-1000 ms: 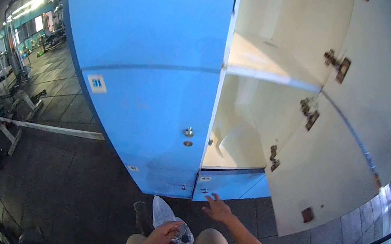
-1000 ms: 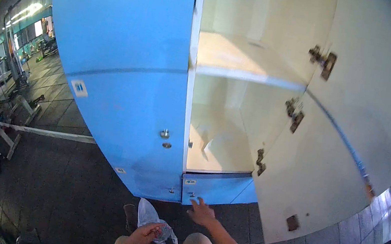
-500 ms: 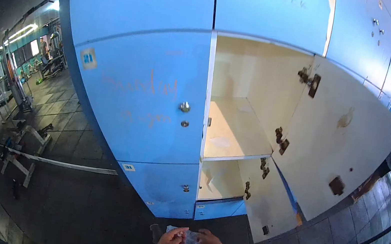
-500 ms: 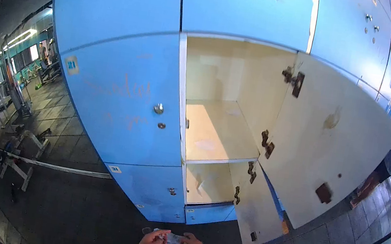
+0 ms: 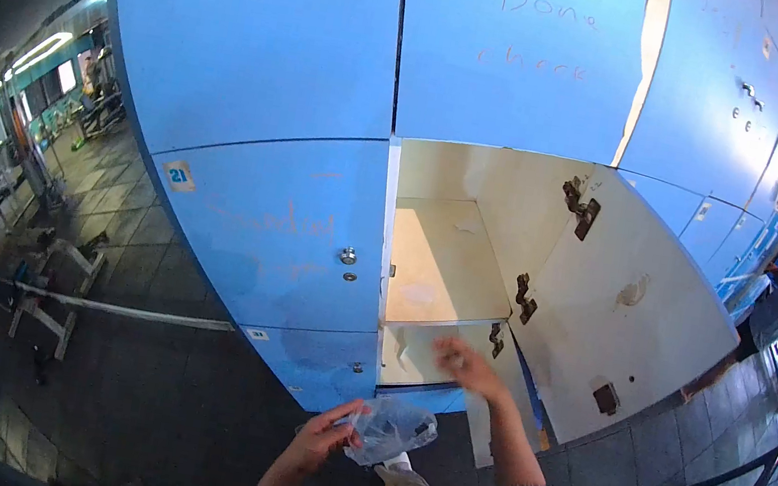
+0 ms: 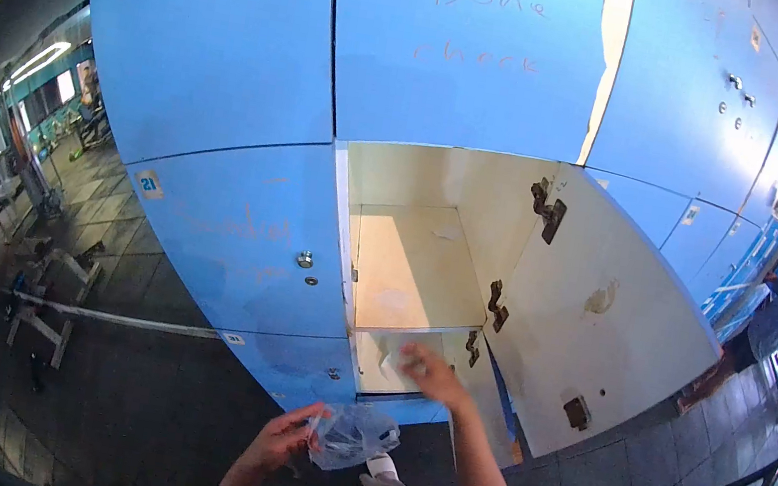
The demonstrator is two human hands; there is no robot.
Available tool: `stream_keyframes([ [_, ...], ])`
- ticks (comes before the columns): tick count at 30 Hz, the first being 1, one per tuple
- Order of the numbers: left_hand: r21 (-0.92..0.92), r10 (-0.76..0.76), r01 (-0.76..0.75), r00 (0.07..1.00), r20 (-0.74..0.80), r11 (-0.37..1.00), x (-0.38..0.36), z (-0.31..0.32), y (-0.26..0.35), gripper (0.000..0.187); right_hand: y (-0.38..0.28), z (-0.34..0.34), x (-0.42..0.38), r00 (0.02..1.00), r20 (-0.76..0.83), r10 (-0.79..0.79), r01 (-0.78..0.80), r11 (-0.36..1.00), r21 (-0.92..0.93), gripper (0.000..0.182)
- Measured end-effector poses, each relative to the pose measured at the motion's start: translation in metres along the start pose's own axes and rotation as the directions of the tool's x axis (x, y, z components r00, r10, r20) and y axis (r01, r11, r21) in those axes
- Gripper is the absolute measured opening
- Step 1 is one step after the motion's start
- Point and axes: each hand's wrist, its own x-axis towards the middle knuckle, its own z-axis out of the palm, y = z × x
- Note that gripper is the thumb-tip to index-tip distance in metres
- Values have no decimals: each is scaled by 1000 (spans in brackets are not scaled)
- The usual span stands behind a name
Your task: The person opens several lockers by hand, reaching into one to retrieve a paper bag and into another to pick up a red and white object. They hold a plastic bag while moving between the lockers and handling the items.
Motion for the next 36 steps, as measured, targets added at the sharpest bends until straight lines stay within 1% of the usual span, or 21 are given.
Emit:
stream_keyframes([
  [2,-42,-2,2,1000,-8,999,13,10,8,44,14,-32,60,970,-185,-161,123,972,-199,34],
  [4,-62,-8,5,999,-45,998,30,23,21,46,62,-52,137,911,-331,-247,121,925,-359,40],
  [5,-73,-18,13,998,-63,997,36,30,23,47,64,-60,162,937,-324,-127,-40,886,-462,46],
  [6,-80,0,-6,997,-73,997,43,32,23,47,65,-66,184,942,-336,-5,-194,808,-556,52],
  [9,-106,37,-49,994,-105,993,67,39,24,50,72,-79,228,931,-312,188,-363,553,-750,68],
  [11,-133,41,-62,987,-157,989,77,45,27,51,79,-93,245,940,-273,204,-340,514,-787,76],
  [12,-143,47,-70,987,-155,987,81,46,28,53,83,-100,250,944,-250,215,-325,491,-808,80],
  [15,-181,63,-90,987,-149,979,88,46,24,59,74,-114,258,955,-194,223,-278,459,-844,83],
  [17,-200,73,-99,988,-135,975,92,43,22,63,66,-122,259,961,-130,246,-235,465,-854,84],
  [18,-180,65,-91,987,-145,979,95,42,24,65,62,-125,263,961,-106,254,-218,469,-856,84],
  [21,-151,30,-53,988,-150,987,101,42,31,68,72,-120,261,969,-141,202,-226,502,-835,82],
  [23,-171,11,-34,990,-137,985,107,40,31,67,83,-108,258,979,-169,117,-206,550,-809,73],
  [24,-153,29,-50,990,-137,987,109,39,30,67,89,-100,258,980,-181,80,-194,573,-796,69],
  [26,-123,48,-65,989,-141,990,113,35,27,65,105,-85,253,979,-200,-44,-140,565,-813,54],
  [29,-58,96,-97,995,-28,994,122,15,13,50,116,-66,227,943,-221,-250,-37,579,-815,38],
  [30,-95,101,-104,994,-31,990,120,20,15,50,113,-60,218,917,-228,-327,6,584,-812,33],
  [32,-156,125,-130,991,-38,979,119,31,26,49,97,-54,198,946,-183,-268,23,617,-786,31],
  [33,-153,109,-115,993,-47,981,118,32,26,49,89,-53,189,957,-159,-244,33,632,-774,30],
  [36,-153,85,-94,994,-64,984,115,32,24,48,72,-47,172,980,-138,-145,18,749,-662,29],
])
